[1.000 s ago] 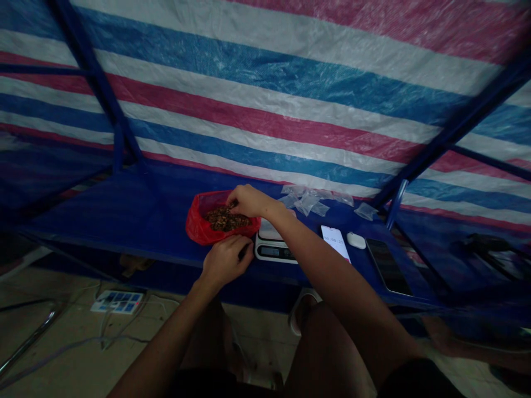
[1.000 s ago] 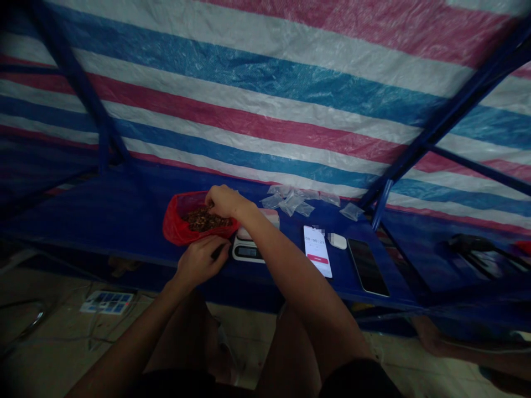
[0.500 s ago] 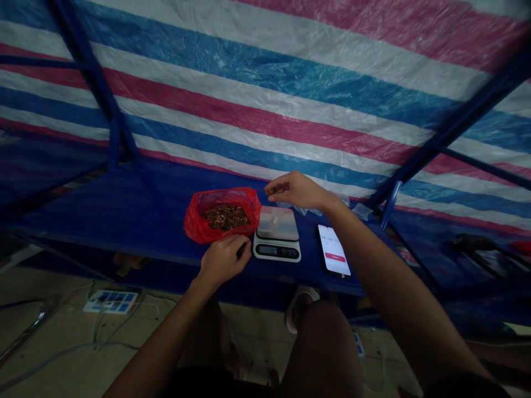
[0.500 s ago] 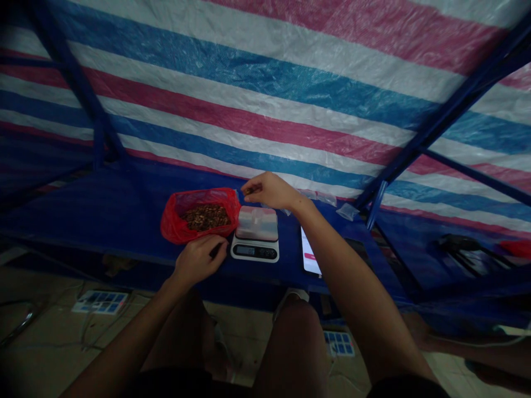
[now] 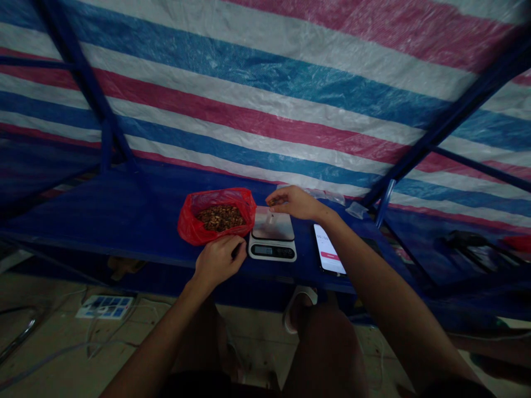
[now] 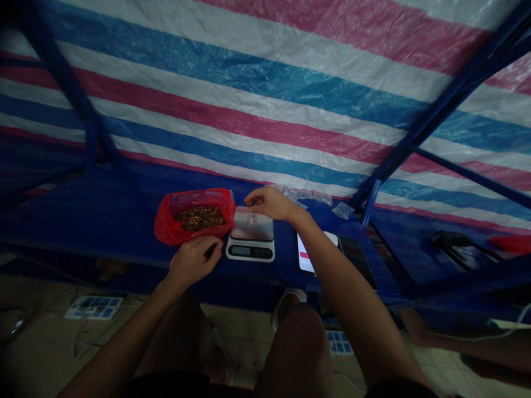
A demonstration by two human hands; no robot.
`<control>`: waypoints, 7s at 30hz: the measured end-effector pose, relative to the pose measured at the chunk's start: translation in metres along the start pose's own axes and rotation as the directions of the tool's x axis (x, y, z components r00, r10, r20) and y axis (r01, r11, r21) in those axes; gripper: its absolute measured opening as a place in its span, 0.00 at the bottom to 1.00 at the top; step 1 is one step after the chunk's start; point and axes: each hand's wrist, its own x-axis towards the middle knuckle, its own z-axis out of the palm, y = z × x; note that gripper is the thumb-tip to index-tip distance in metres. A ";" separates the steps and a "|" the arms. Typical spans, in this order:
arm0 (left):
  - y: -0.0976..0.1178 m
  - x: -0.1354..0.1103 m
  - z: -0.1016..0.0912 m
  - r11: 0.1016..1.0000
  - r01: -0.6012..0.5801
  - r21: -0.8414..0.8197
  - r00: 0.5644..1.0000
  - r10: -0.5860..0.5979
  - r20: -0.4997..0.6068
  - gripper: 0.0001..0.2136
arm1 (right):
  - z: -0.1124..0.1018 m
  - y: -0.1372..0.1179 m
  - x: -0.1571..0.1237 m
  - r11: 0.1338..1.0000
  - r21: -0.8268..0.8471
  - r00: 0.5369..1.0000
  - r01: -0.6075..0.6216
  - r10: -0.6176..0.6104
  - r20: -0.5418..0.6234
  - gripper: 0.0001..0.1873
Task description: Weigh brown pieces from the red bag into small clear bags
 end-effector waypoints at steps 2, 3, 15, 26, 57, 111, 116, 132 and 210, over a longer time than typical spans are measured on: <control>0.000 0.000 0.000 1.000 -0.002 -0.006 1.000 0.002 -0.002 0.09 | -0.001 0.000 0.000 1.000 -0.019 1.000 0.009 -0.009 0.002 0.12; 0.001 0.000 0.000 1.000 -0.003 -0.007 1.000 0.003 -0.006 0.09 | -0.002 0.000 -0.001 0.999 -0.034 1.000 0.011 -0.011 0.002 0.12; -0.001 -0.001 0.001 1.000 -0.005 -0.002 1.000 0.005 -0.008 0.09 | -0.009 -0.003 0.002 0.979 -0.204 0.998 0.013 -0.001 0.061 0.14; 0.000 -0.001 0.000 1.000 -0.009 0.013 1.000 0.010 -0.020 0.09 | -0.012 -0.009 0.002 0.970 -0.244 0.995 0.000 0.024 0.096 0.14; -0.002 0.000 0.003 0.998 -0.038 0.054 0.997 0.042 -0.068 0.10 | 0.093 -0.076 0.064 0.835 -0.521 0.973 0.177 -0.070 0.220 0.13; -0.001 -0.001 0.003 1.000 0.000 0.003 0.998 0.000 -0.058 0.08 | -0.018 -0.032 0.010 0.892 -0.452 0.964 -0.008 0.126 0.232 0.10; -0.002 -0.002 0.005 1.000 0.008 0.017 0.999 -0.007 -0.039 0.08 | -0.015 -0.034 0.012 0.881 -0.472 0.981 0.038 0.059 0.187 0.12; -0.001 -0.001 0.002 0.999 -0.016 0.043 0.998 0.019 -0.052 0.09 | 0.034 -0.050 0.019 0.735 -0.656 0.946 0.173 0.061 0.318 0.08; 0.007 -0.004 0.000 0.990 -0.058 0.126 0.981 0.079 -0.176 0.10 | -0.026 -0.016 0.008 0.936 -0.348 0.958 0.051 0.053 0.283 0.11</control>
